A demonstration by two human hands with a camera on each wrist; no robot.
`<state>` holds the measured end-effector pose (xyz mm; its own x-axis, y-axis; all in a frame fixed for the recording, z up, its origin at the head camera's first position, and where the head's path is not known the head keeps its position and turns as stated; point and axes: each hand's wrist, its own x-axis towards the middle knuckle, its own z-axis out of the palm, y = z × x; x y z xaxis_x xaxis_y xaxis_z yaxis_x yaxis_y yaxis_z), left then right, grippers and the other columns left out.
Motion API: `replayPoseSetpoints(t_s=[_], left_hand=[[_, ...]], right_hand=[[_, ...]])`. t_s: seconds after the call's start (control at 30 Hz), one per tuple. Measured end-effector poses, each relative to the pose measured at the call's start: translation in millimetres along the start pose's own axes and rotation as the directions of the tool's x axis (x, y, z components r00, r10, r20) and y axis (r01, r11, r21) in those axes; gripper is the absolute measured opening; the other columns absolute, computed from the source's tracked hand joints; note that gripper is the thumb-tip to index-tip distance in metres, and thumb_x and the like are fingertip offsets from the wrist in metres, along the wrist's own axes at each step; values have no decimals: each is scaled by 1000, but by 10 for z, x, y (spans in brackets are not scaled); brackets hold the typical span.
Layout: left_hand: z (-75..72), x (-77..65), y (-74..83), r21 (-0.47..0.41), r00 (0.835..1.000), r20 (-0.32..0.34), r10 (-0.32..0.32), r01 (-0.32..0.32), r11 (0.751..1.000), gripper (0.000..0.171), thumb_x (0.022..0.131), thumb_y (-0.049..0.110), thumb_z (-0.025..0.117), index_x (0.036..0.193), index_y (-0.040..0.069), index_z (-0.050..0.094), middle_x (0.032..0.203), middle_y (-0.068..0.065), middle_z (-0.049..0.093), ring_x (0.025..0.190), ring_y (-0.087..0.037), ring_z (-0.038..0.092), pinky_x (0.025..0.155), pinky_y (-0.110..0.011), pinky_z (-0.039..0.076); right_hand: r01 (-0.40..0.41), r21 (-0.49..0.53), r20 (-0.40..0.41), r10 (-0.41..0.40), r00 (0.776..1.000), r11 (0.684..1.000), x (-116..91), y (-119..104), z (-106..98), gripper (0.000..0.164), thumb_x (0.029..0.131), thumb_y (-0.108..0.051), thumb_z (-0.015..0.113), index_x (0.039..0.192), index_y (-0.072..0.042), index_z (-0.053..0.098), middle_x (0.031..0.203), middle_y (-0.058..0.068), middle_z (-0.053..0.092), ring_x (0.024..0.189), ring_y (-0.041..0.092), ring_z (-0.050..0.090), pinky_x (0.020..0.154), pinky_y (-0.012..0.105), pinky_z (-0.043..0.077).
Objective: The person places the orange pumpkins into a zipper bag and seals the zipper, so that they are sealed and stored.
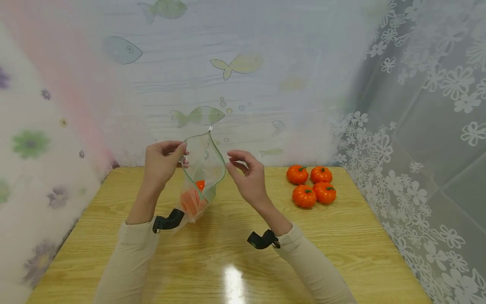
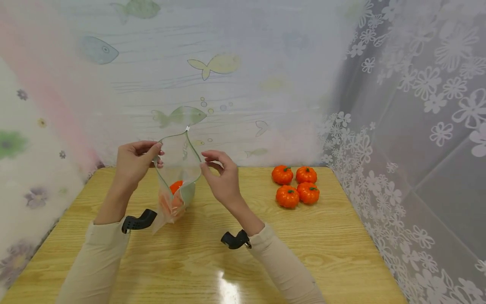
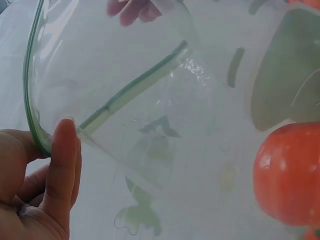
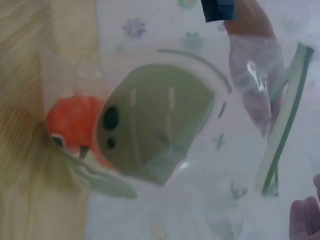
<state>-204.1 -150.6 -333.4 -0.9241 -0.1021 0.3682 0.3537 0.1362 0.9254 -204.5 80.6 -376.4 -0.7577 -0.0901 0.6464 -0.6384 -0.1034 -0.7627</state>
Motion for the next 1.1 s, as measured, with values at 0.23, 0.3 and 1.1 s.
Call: replayPoseSetpoints(t_s=[0.23,0.3,1.1], left_hand=[[-88,35,2,-45,1000,-22,1,-1,999,27,100,13,66,112,-11,68,80,0,70,57,-7,64,59,-24,62],[-113,38,22,-60,1000,-29,11,-12,998,25,100,12,66,111,-10,68,79,0,70,56,-7,64,59,-24,62],[-315,356,232,-124,994,-82,74,-84,989,12,98,11,69,101,0,73,77,0,71,55,-7,66,57,-21,60]], right_hand=[[-99,-56,-144,90,985,993,-218,286,-386,20,95,8,65,114,9,68,112,18,67,100,20,63,90,23,58],[-161,-59,-171,149,974,985,-310,382,-515,19,95,8,65,113,9,69,109,14,67,98,16,63,88,21,58],[-582,-195,-443,459,770,789,-966,957,-1772,28,95,2,67,122,9,65,121,24,63,93,4,59,77,10,52]])
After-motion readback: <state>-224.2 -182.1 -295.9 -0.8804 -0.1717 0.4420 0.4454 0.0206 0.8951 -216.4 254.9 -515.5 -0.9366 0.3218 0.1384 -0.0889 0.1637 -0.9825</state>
